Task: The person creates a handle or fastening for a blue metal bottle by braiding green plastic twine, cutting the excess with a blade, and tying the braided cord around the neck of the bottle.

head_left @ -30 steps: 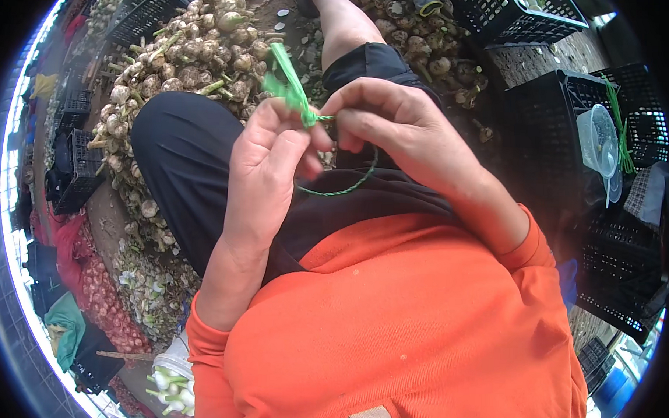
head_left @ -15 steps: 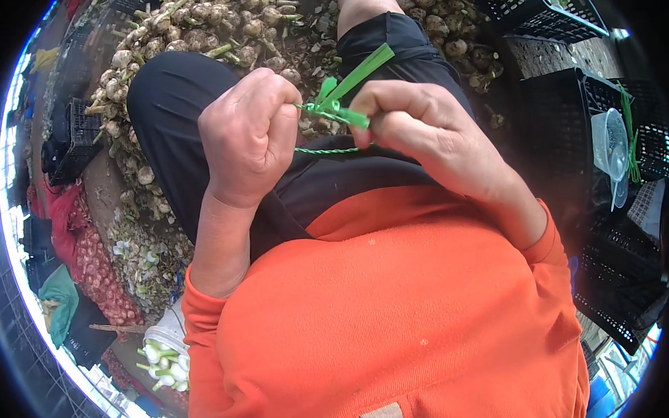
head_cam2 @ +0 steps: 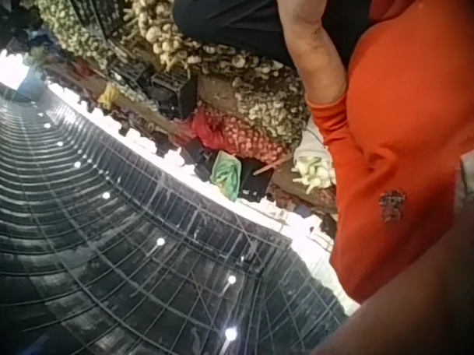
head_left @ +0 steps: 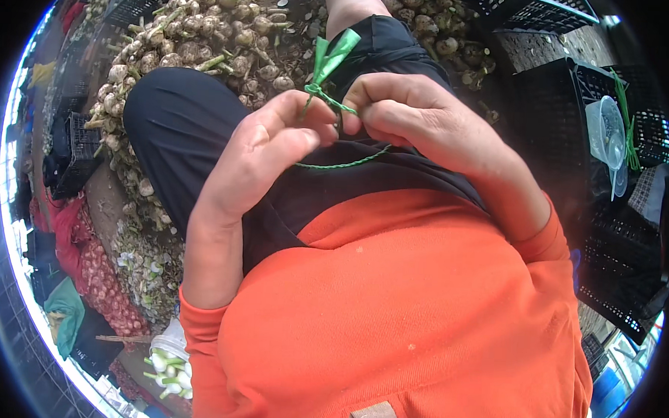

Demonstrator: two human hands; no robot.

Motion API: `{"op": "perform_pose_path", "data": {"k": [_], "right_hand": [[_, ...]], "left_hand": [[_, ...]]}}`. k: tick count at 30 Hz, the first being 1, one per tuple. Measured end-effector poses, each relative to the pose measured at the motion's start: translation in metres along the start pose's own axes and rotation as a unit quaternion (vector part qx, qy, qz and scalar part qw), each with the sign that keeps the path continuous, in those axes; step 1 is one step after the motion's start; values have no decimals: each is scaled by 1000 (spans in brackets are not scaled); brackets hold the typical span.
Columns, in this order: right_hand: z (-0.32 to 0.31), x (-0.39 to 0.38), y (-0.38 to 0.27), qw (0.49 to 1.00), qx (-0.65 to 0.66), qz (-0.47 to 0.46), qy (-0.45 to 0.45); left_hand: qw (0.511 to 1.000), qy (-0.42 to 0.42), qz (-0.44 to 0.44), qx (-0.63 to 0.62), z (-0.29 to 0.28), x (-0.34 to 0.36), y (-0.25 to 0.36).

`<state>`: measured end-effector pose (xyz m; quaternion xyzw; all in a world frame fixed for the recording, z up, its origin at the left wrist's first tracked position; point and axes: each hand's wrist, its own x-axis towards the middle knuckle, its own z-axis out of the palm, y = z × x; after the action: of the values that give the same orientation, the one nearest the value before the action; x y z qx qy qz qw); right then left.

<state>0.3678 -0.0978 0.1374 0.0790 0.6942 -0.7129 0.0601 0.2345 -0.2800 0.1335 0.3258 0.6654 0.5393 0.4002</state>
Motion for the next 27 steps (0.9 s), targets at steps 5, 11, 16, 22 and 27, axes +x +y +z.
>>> {"op": "perform_pose_path", "data": {"k": [5, 11, 16, 22, 27], "right_hand": [[-1, 6, -4, 994, -89, -47, -31], [-26, -4, -16, 946, 306, -85, -62], [-3, -34, -30, 886, 429, -170, -43], [3, -82, -11, 926, 375, -23, 38], [-6, -88, -33, 963, 268, 10, 41]], "left_hand": [[991, -106, -57, -63, -2, 7, 27], [956, -78, -30, -282, -7, 2, 39], [976, -23, 39, -215, 13, -23, 41], [967, 7, -31, -251, 15, -68, 36], [944, 73, -6, -321, 23, -73, 34]]}}
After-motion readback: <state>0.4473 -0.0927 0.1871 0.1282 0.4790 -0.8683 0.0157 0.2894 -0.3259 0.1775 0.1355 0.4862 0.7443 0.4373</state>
